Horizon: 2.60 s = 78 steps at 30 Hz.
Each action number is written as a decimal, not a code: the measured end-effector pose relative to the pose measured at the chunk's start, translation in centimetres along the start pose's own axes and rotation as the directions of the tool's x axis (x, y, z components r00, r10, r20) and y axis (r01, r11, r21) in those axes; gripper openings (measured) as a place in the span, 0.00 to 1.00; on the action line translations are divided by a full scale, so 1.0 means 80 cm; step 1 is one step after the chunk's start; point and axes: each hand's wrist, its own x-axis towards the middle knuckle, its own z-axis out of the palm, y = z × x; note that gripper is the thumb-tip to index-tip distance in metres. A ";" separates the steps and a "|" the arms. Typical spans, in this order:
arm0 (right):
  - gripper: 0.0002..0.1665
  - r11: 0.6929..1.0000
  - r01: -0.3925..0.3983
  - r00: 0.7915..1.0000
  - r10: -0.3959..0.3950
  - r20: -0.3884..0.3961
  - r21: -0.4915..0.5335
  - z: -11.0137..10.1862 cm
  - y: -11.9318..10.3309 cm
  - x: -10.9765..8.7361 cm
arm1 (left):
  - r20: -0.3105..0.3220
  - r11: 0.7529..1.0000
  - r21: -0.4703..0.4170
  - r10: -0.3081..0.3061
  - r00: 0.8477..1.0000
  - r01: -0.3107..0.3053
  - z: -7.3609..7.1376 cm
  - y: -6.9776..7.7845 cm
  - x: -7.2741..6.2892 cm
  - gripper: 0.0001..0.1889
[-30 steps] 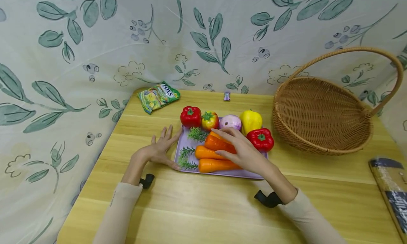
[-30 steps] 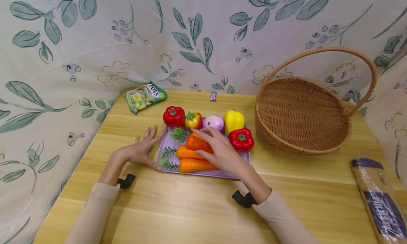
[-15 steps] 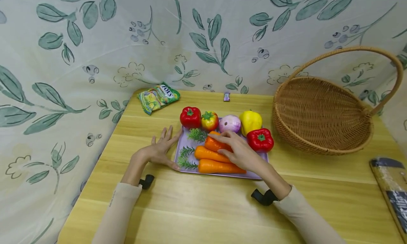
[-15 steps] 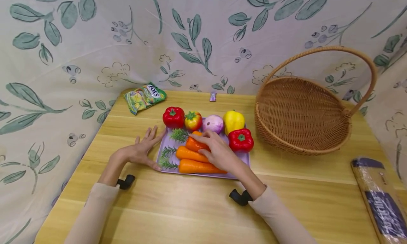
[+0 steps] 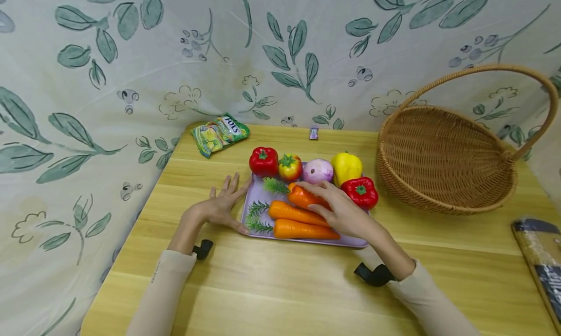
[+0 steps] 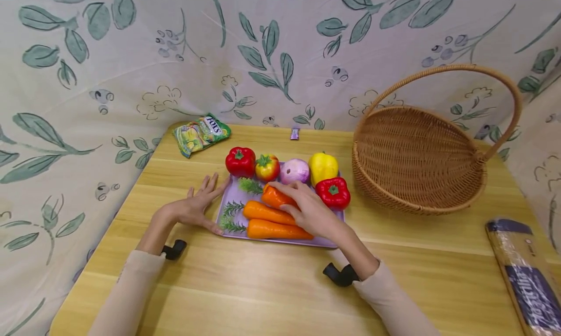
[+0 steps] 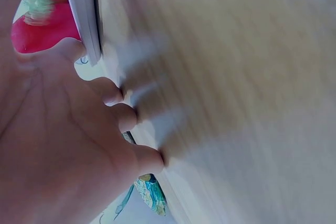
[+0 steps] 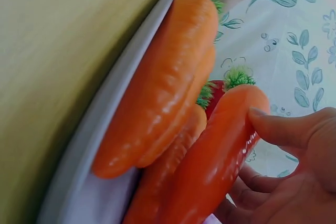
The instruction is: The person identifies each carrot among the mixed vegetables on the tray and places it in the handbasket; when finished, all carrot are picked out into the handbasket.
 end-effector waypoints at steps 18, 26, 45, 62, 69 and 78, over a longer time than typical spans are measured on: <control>0.35 0.998 0.046 0.994 -0.041 -0.105 0.045 -0.073 -0.007 -0.047 | -0.003 1.000 0.009 0.007 1.000 -0.007 0.000 0.003 -0.002 0.72; 0.37 0.998 -0.017 0.983 0.028 -0.183 0.061 -0.141 0.006 -0.082 | -0.005 1.000 0.011 0.005 1.000 -0.005 0.004 0.002 -0.003 0.72; 0.39 0.870 -0.494 0.849 0.483 -0.217 0.003 -0.267 0.090 -0.100 | -0.015 0.999 0.030 0.014 1.000 -0.013 0.004 0.001 -0.002 0.72; 0.50 0.616 -0.693 0.685 0.725 0.076 0.374 -0.319 0.166 -0.027 | -0.014 1.000 0.022 0.009 1.000 -0.009 0.006 0.000 -0.004 0.72; 0.39 0.629 -0.693 0.711 0.678 0.190 0.352 -0.295 0.214 -0.028 | -0.023 0.999 0.023 0.025 0.999 -0.025 0.007 -0.001 -0.002 0.72; 0.40 0.608 -0.693 0.699 0.698 0.154 0.388 -0.266 0.233 -0.034 | -0.020 0.999 0.032 0.032 0.999 -0.031 0.007 0.003 0.000 0.72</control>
